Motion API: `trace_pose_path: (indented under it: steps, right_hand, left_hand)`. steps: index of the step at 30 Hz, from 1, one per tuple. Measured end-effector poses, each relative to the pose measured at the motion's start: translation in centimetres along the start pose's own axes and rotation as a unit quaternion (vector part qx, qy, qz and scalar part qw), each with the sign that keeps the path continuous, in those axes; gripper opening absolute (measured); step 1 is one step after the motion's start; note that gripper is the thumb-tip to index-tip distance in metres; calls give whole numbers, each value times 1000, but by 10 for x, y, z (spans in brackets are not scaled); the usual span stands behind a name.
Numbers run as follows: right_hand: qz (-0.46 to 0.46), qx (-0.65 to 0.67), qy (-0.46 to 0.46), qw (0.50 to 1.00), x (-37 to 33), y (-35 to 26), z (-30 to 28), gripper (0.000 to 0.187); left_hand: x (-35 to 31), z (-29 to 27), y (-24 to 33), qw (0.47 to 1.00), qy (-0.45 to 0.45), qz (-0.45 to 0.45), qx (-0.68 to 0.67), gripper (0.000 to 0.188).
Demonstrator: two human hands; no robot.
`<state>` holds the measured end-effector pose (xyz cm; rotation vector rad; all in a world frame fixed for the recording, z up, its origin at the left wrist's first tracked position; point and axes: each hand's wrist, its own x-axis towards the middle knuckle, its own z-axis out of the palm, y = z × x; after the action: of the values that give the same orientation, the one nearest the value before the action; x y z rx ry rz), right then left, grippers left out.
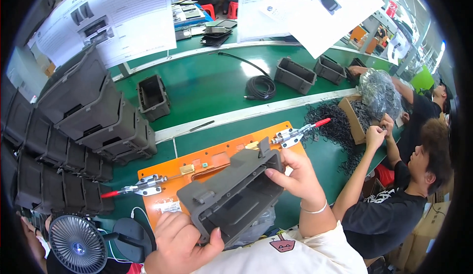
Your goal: Assembling small metal components into plastic housings using a manual clamping fixture on a production line.
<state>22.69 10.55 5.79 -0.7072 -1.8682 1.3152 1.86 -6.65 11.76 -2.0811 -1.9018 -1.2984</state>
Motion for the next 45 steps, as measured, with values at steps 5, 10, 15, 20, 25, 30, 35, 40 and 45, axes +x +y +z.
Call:
trace_pose_path:
  steps: [5,10,15,20,25,30,35,40,45]
  right_hand:
    - [-28,13,-7,1000,4,10,1,11]
    - [-9,41,-7,999,5,19,9,14]
    - [-120,-44,103,986,1,-21,4,31]
    - [-209,-149,81,963,11,-60,24,34]
    - [-259,-168,70,948,26,-61,31,35]
    - [-209,-191,82,956,55,-71,34,31]
    - [31,-83,99,991,170,-2,-21,11]
    - [291,-56,87,951,247,96,-22,21]
    - [129,-568,50,811,266,70,58,49]
  left_hand:
    - [-1,4,-5,999,-6,40,-16,28]
    - [-4,1,-10,998,-26,46,-39,25]
    - [-1,15,-40,992,-6,-102,-76,12]
    - [2,40,-73,976,-9,-169,-134,10]
    - [4,52,-85,970,-5,-192,-151,11]
    - [0,57,-102,959,45,-192,-202,13]
    - [1,63,-98,950,44,-234,-200,23]
    - [-1,66,-100,973,-16,-202,-109,27]
    - [-4,61,-103,981,-24,-180,-67,28]
